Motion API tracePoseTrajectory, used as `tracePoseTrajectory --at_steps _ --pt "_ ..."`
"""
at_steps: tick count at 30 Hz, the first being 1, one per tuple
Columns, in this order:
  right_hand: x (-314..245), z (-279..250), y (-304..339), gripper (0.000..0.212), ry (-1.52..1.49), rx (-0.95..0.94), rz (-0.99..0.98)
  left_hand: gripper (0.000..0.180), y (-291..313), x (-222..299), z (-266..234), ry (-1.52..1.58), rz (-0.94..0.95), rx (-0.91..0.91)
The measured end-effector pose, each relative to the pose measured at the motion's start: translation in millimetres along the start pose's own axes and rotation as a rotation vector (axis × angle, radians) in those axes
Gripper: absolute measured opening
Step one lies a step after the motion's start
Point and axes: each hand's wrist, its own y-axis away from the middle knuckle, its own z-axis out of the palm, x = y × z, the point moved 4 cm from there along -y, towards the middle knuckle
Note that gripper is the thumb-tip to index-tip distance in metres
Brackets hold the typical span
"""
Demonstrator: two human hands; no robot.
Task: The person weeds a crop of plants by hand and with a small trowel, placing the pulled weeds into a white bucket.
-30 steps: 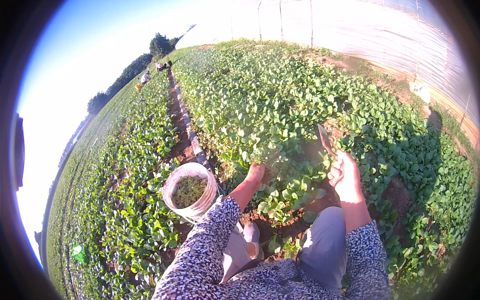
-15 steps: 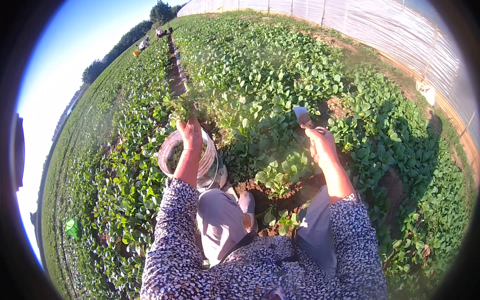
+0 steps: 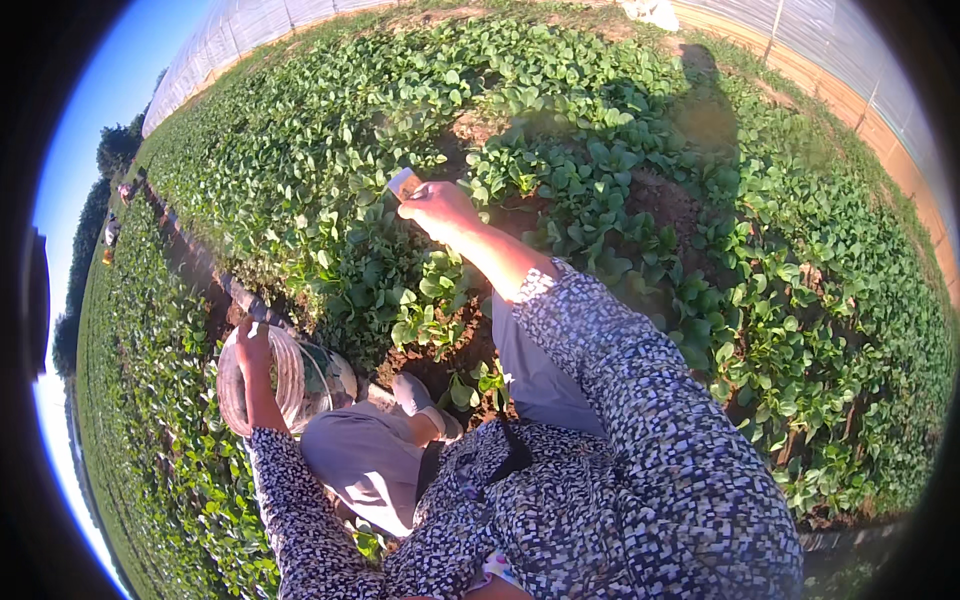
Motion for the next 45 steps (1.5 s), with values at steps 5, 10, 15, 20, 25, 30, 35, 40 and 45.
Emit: tracePoseTrajectory --at_steps 5,10,15,20,25,30,35,40,45 --pt "19 4 0 0.023 0.188 0.133 -0.091 0.041 53 118 89 0.194 0.152 -0.357" --pt "-5 40 29 0.027 0.085 0.107 -0.086 0.043 67 88 107 -0.260 0.247 -0.652" --pt "-9 44 36 0.030 0.029 0.091 -0.063 0.046 61 78 118 -0.522 0.393 -0.611" --pt "-6 52 32 0.031 0.051 0.120 0.032 0.046 55 50 131 -0.515 0.327 -0.661" --pt "-5 71 27 0.035 0.026 0.014 0.066 0.045 39 24 128 -0.484 0.295 -0.657" --pt "-2 90 31 0.026 -0.037 0.014 0.111 0.041 45 0 122 -0.487 0.262 -0.694" --pt "-5 115 32 0.026 -0.050 -0.038 0.010 0.036 31 -44 99 -0.266 0.104 -0.707" --pt "-1 146 40 0.023 -0.167 -0.090 0.061 0.037 45 -74 68 -0.263 0.020 -0.602" --pt "-2 174 45 0.022 -0.193 -0.166 0.110 0.040 60 -76 53 -0.177 -0.025 -0.534"
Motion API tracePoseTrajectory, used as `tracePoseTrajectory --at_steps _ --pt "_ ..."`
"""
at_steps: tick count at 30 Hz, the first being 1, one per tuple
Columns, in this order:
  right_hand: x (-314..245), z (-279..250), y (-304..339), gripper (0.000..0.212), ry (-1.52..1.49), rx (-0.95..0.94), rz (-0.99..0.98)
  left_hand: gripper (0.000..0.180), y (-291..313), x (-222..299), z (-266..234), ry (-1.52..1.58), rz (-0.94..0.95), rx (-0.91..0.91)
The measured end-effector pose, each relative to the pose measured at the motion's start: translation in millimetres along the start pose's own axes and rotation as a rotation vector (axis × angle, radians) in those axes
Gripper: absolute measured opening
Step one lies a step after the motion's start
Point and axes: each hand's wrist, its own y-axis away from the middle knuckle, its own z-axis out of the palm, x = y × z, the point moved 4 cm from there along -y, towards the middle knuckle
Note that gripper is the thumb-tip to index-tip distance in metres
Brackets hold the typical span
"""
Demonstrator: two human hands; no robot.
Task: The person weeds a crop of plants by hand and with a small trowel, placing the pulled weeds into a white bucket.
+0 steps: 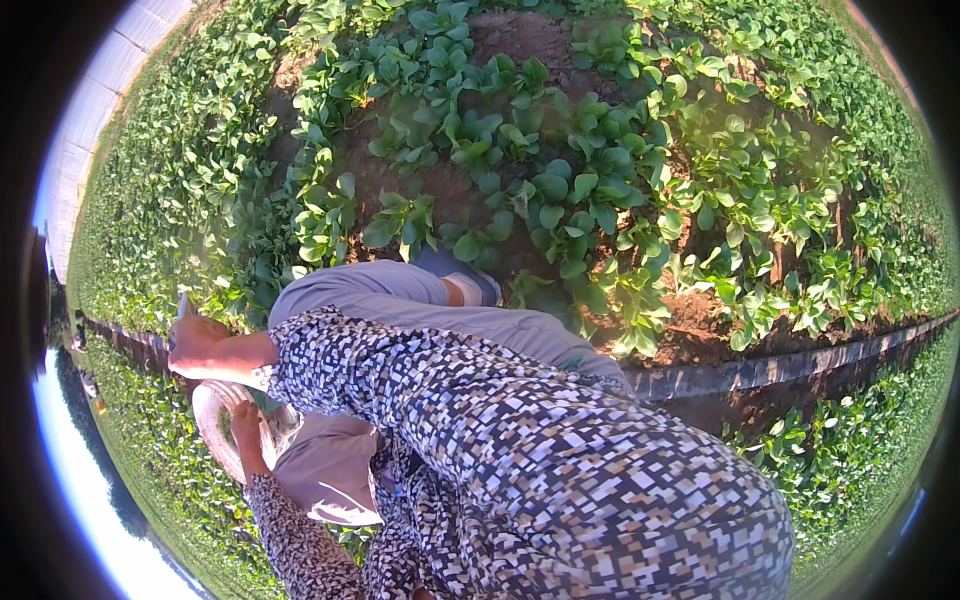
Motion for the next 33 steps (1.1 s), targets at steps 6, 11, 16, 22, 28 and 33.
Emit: tracePoseTrajectory --at_steps 6,11,16,22,28,33 --pt "-7 -6 5 0.022 0.090 0.033 -0.027 0.037 9 -2 5 0.102 -0.031 -0.001" --pt "-24 -41 14 0.029 0.039 -0.006 -0.101 0.038 5 -26 -7 0.161 -0.065 0.019" --pt "-32 -96 5 0.021 -0.134 -0.006 -0.238 0.039 -2 -35 -26 -0.108 0.021 0.113" --pt "-35 -214 22 0.012 0.181 0.317 -0.203 0.043 -2 3 -9 -0.121 0.030 0.110" --pt "-12 -249 20 0.015 0.217 0.315 -0.191 0.043 -5 29 -15 -0.202 0.033 0.145" --pt "-12 -219 18 0.028 0.229 0.264 -0.210 0.046 -9 86 -5 -0.205 0.120 0.159"
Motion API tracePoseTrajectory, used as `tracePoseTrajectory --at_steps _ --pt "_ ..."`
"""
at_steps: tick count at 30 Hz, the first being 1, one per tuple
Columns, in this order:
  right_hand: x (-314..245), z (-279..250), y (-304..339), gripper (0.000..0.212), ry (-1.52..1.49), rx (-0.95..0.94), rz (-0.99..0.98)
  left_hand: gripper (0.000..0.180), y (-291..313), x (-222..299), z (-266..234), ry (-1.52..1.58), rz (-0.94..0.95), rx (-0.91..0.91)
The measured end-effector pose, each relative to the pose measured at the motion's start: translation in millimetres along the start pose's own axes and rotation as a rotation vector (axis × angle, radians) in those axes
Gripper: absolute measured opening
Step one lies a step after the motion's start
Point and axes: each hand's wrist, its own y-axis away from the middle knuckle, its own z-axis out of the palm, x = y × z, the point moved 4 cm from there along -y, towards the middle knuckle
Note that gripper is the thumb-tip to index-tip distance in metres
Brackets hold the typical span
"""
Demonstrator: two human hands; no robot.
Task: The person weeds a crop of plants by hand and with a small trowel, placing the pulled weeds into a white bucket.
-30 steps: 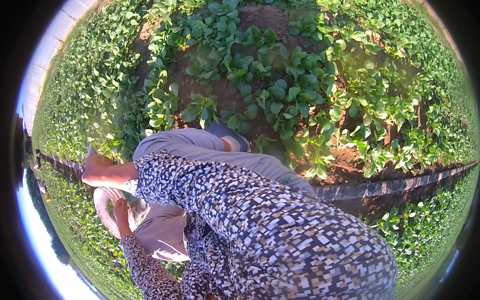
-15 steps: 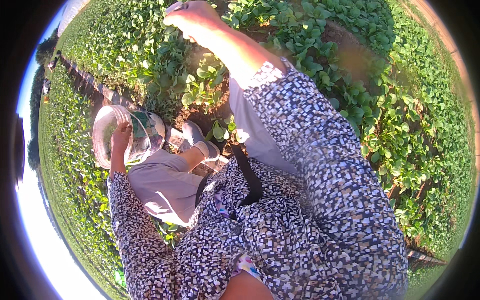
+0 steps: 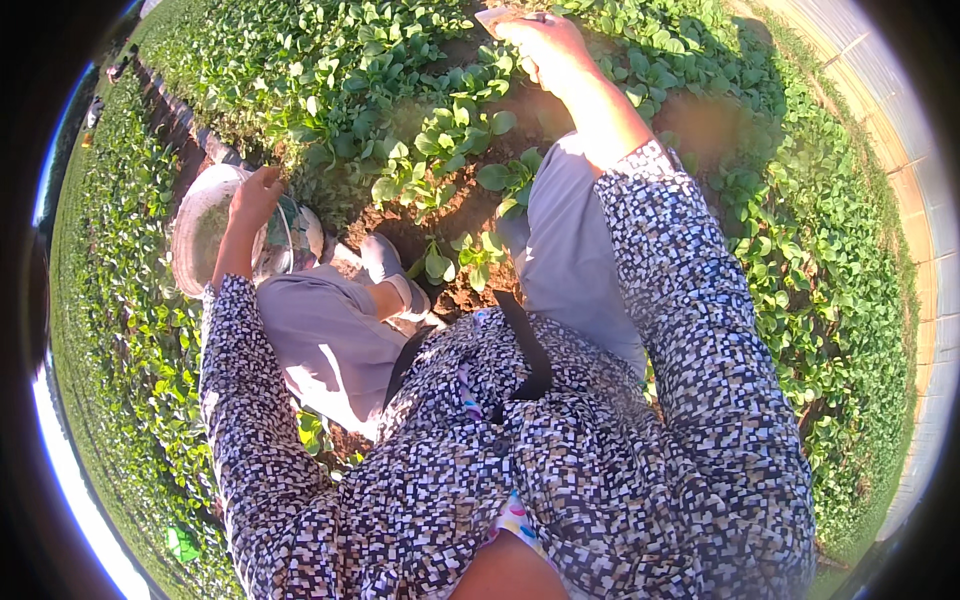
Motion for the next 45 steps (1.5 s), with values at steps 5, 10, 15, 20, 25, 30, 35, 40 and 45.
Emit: tracePoseTrajectory --at_steps 5,10,15,20,25,30,35,40,45 --pt "-26 28 16 0.030 -0.114 -0.039 0.125 0.044 -4 18 2 0.012 0.115 -0.027" --pt "-32 29 26 0.026 -0.194 -0.041 0.110 0.036 -3 43 10 -0.009 0.150 -0.019" --pt "-18 31 30 0.023 -0.272 0.039 0.221 0.024 7 65 11 -0.185 0.193 -0.066" --pt "-15 54 24 0.018 -0.330 0.034 0.195 0.021 18 60 19 -0.267 0.237 -0.024" --pt "-25 67 26 0.016 -0.422 -0.081 0.288 0.035 21 62 30 -0.289 0.209 -0.176" --pt "-30 63 23 0.027 -0.333 -0.076 0.210 0.033 33 101 104 0.277 0.059 -0.094" --pt "-28 50 30 0.012 -0.410 -0.093 0.257 0.031 136 114 314 0.323 0.101 -0.451" --pt "-46 35 55 0.012 -0.417 -0.035 0.136 0.046 226 147 370 0.480 0.328 -1.269" --pt "-26 29 60 0.020 -0.692 -0.323 0.130 0.053 146 83 188 1.513 -1.339 -0.604"
